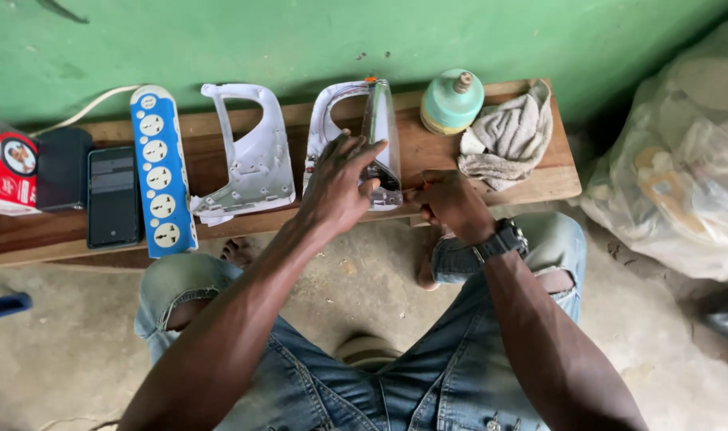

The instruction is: The person is repairing a white plastic electronic device, using a screwdriver to adjust internal components and wiring.

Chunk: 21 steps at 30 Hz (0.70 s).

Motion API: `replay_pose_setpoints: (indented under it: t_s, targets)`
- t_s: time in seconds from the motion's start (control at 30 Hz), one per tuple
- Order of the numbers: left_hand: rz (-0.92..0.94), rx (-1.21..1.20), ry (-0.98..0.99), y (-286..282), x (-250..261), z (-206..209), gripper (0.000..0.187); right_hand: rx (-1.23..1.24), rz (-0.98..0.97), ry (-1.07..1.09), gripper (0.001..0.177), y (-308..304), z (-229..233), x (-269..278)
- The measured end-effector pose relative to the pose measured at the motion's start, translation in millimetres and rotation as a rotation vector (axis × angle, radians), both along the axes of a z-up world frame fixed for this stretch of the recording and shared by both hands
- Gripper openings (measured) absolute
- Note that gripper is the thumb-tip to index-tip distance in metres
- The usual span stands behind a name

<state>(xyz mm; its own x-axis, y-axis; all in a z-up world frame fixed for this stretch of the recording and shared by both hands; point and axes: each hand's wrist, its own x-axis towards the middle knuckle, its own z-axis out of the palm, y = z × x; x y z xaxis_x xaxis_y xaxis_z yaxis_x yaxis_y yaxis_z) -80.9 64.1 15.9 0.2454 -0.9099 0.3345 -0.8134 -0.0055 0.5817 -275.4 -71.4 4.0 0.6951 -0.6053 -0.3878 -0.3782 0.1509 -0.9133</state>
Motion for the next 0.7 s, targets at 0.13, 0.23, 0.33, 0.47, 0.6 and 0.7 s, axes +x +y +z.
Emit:
replay_pose_setpoints:
  t_s: [0.13, 0.23, 0.33, 0.47, 0.6, 0.7]
  targets:
    - [-0.028, -0.054, -0.211, -0.5, -9.6, 1.4, 0.063, 0.152, -0.046, -0.071, 0.012, 5.6, 0.2, 5.7]
    - [0.012, 0.118, -0.067, -1.9, -15.9, 8.9, 0.069, 0.182, -0.057, -0.069, 0.012, 7.1, 0.5, 7.4]
    - [0.032, 0.150, -0.043, -3.8, -20.2, 6.7, 0.070, 0.165, -0.019, -0.050, 0.013, 8.7, 6.5, 8.6]
    - [0.025, 0.091, -0.039, -4.4, -21.2, 3.9, 0.069, 0.160, -0.016, -0.011, 0.016, 10.5, 6.0, 9.7]
    - [0.012, 0.030, -0.056, -7.1, -18.2, -4.2, 0.068, 0.187, -0.045, -0.022, 0.016, 9.9, -1.0, 10.1]
    - [0.020, 0.055, -0.037, -7.6, -19.5, 0.7, 0.070, 0.230, -0.066, -0.055, 0.016, 12.2, -3.2, 11.1]
